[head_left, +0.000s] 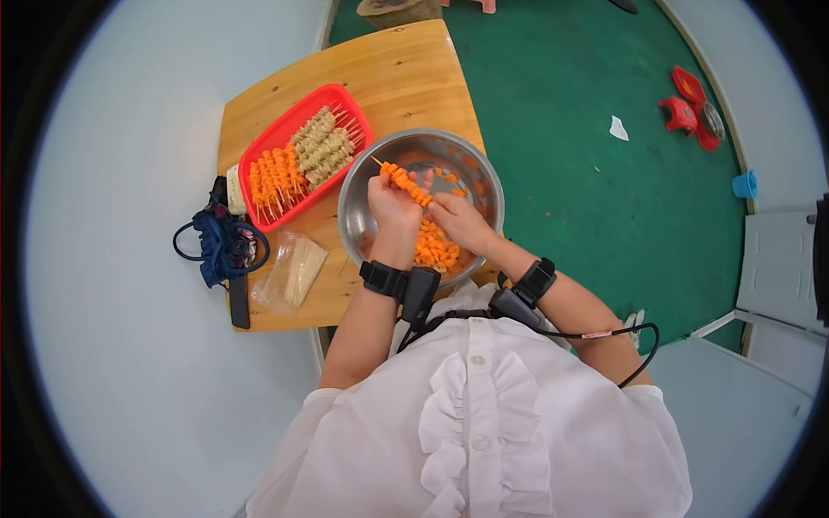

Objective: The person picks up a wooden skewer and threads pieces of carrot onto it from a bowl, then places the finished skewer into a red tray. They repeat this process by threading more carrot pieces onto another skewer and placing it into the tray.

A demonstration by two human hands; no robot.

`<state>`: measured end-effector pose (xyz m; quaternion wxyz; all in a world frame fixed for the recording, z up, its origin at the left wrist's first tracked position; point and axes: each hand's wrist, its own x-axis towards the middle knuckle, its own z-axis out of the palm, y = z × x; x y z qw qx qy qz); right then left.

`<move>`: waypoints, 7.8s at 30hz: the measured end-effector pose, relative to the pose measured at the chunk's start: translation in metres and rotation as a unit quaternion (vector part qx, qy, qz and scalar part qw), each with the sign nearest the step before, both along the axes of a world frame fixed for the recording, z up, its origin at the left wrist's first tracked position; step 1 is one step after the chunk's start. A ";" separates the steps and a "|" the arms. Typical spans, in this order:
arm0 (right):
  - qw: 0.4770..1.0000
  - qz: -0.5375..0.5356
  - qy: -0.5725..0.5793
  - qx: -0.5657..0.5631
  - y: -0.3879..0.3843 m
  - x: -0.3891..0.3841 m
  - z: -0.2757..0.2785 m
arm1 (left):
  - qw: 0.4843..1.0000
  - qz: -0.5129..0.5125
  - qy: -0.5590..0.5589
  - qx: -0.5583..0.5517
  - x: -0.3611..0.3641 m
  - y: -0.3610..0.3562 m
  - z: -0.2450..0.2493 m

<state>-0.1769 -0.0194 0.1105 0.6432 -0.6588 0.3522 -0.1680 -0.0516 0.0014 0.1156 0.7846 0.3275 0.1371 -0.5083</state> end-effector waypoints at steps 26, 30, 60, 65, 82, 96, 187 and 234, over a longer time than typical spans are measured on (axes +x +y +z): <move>0.946 -0.011 -0.098 0.308 -0.009 -0.019 -0.018 | 0.997 -0.063 -0.008 0.042 0.015 0.012 -0.022; 0.947 -0.008 -0.097 0.306 -0.009 -0.020 -0.014 | 0.998 -0.054 -0.017 0.028 0.010 0.011 -0.023; 0.967 0.007 -0.069 0.246 -0.009 -0.016 -0.010 | 1.000 -0.021 -0.016 0.012 0.000 0.010 -0.006; 0.994 -0.046 0.010 0.098 -0.018 -0.023 -0.015 | 0.988 -0.053 -0.041 0.136 0.024 0.022 -0.023; 0.992 -0.063 0.009 0.110 -0.031 -0.038 -0.028 | 0.580 -0.398 -0.645 0.298 0.037 0.032 -0.098; 0.991 -0.052 -0.013 0.122 -0.031 -0.039 -0.031 | 0.449 -0.407 -0.760 0.235 0.035 0.025 -0.104; 0.992 0.032 0.050 -0.114 -0.019 -0.041 -0.021 | 0.809 -0.130 -0.540 0.194 0.032 0.030 -0.052; 0.985 0.048 0.073 -0.152 -0.014 -0.040 -0.019 | 0.653 -0.124 -0.696 0.273 0.038 0.034 -0.054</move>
